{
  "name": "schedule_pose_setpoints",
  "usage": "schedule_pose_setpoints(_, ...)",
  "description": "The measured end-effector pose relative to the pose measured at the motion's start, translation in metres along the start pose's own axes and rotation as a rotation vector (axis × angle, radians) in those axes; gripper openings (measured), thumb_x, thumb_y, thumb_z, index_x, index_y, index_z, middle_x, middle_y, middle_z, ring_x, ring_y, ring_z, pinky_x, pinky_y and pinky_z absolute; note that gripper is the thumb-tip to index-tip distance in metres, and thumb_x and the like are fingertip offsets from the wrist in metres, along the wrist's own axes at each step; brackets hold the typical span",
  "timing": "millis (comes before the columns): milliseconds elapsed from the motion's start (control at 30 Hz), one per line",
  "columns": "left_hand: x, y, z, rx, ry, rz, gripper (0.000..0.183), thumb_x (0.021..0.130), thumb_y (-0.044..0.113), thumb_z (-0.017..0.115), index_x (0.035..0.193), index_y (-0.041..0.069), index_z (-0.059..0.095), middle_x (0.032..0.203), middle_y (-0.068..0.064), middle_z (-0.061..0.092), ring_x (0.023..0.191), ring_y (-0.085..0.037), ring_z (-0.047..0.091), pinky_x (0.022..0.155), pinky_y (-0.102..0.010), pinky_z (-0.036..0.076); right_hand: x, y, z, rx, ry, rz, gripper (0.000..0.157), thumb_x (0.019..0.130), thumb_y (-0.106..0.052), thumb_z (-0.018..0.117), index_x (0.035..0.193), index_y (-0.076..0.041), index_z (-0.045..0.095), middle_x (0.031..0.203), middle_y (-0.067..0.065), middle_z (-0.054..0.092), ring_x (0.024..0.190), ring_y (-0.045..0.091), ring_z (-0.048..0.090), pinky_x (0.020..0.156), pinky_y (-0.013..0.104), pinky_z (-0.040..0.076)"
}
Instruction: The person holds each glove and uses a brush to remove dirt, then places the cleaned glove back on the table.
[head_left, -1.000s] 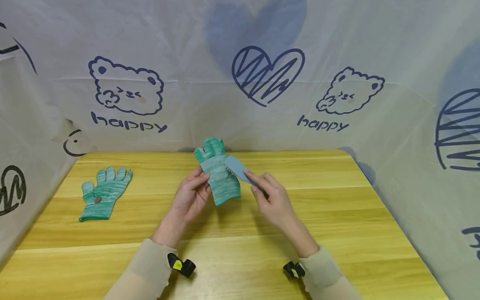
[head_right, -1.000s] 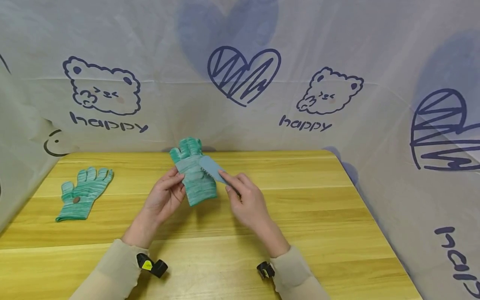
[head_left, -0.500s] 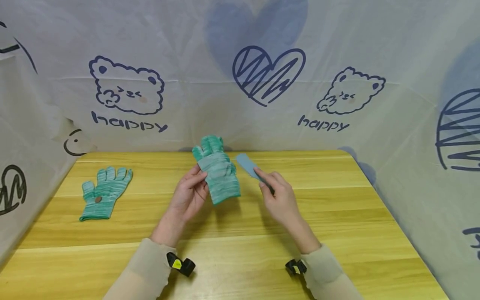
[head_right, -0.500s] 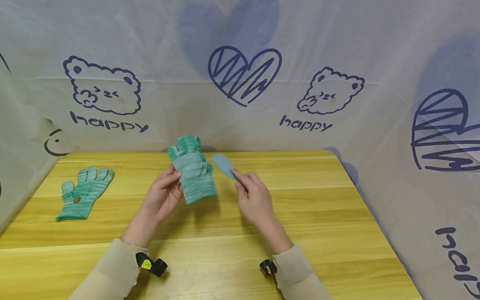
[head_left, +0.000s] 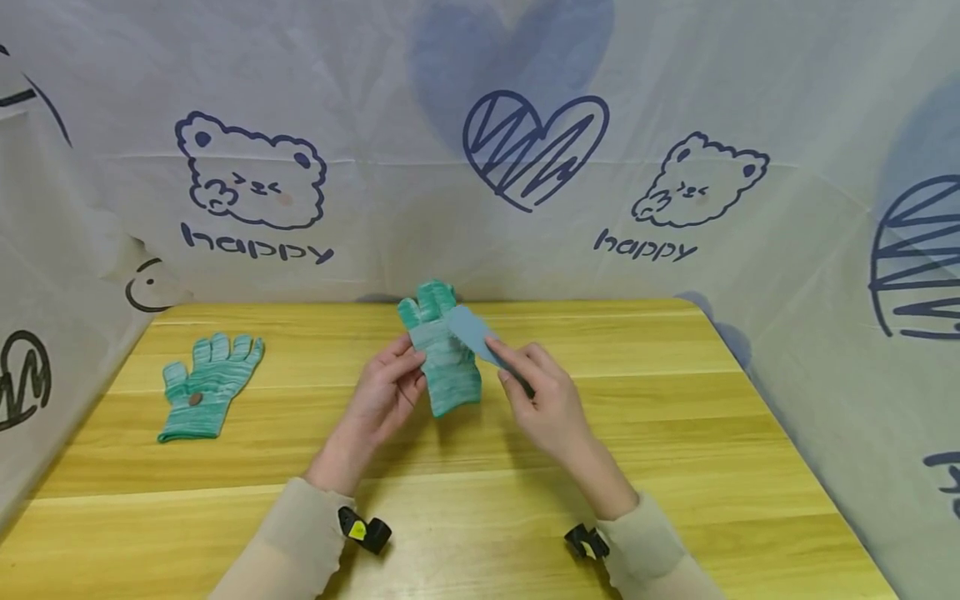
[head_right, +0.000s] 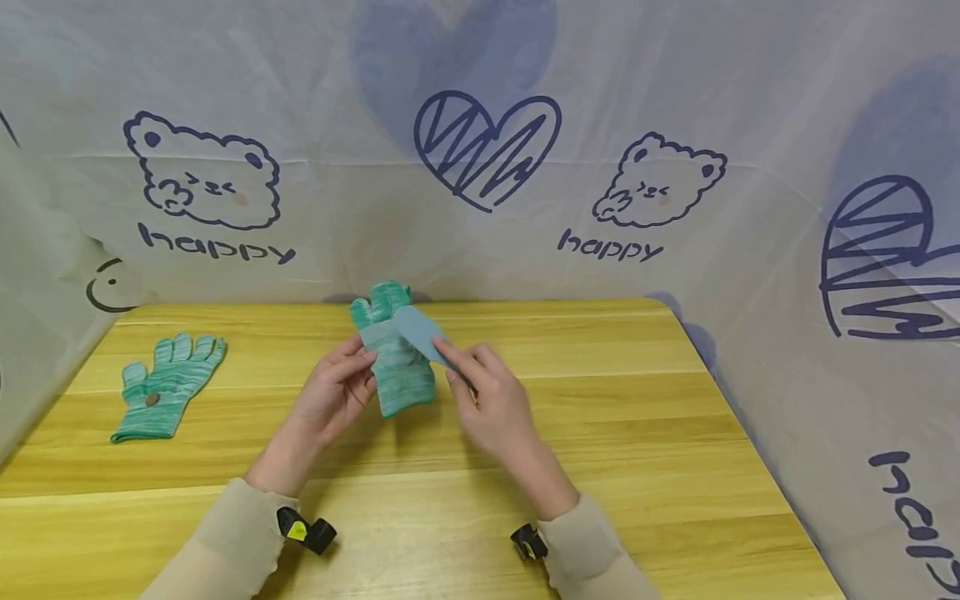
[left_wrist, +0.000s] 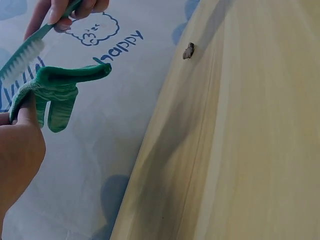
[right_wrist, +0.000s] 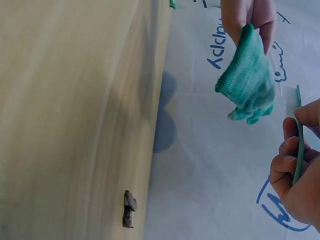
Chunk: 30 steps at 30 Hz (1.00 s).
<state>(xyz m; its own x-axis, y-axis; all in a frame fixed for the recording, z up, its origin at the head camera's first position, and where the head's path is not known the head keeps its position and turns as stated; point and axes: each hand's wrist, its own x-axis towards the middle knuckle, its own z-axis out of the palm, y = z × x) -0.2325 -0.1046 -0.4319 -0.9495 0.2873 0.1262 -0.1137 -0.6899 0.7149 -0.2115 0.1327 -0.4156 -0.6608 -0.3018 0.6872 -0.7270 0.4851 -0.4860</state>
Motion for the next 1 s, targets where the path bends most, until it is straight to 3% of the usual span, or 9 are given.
schedule_pose_setpoints(200, -0.001, 0.001, 0.002, -0.007, -0.001, -0.013, 0.043, 0.108, -0.009, 0.03, 0.151, -0.003, 0.031, 0.122, -0.004, 0.07, 0.106, -0.01, 0.069, 0.089, -0.022, 0.057, -0.002, 0.004, 0.004, -0.043, -0.032, -0.006, 0.043, 0.098, 0.002, 0.067, 0.139, -0.009, 0.067, 0.097, 0.008, 0.064, 0.067, 0.01, 0.045, 0.055, 0.024, 0.041)
schedule_pose_setpoints(467, 0.0, 0.003, 0.0, -0.032, 0.01, -0.021, 0.042, 0.109, -0.008, 0.029, 0.151, -0.002, 0.032, 0.123, -0.003, 0.07, 0.105, -0.01, 0.069, 0.087, -0.021, 0.057, -0.003, 0.014, 0.003, -0.059, 0.009, -0.002, 0.042, 0.099, 0.003, 0.065, 0.139, -0.01, 0.068, 0.098, 0.008, 0.065, 0.066, 0.009, 0.045, 0.055, 0.024, 0.04)
schedule_pose_setpoints(800, -0.002, 0.009, 0.0, -0.101, 0.025, 0.008, 0.04, 0.11, -0.008, 0.028, 0.148, -0.001, 0.035, 0.124, -0.007, 0.069, 0.108, -0.012, 0.069, 0.089, -0.022, 0.057, -0.002, 0.019, -0.011, 0.045, 0.086, 0.152, 0.045, 0.101, 0.002, 0.064, 0.144, -0.012, 0.063, 0.103, 0.012, 0.064, 0.064, 0.013, 0.048, 0.055, 0.023, 0.041)
schedule_pose_setpoints(1000, -0.001, 0.007, 0.001, -0.062, 0.015, 0.002, 0.041, 0.11, -0.007, 0.029, 0.149, 0.0, 0.035, 0.126, -0.004, 0.069, 0.109, -0.01, 0.068, 0.089, -0.022, 0.056, -0.001, 0.017, -0.009, 0.048, 0.087, 0.145, 0.045, 0.103, -0.001, 0.063, 0.147, -0.011, 0.06, 0.105, 0.014, 0.063, 0.072, 0.016, 0.049, 0.06, 0.026, 0.042)
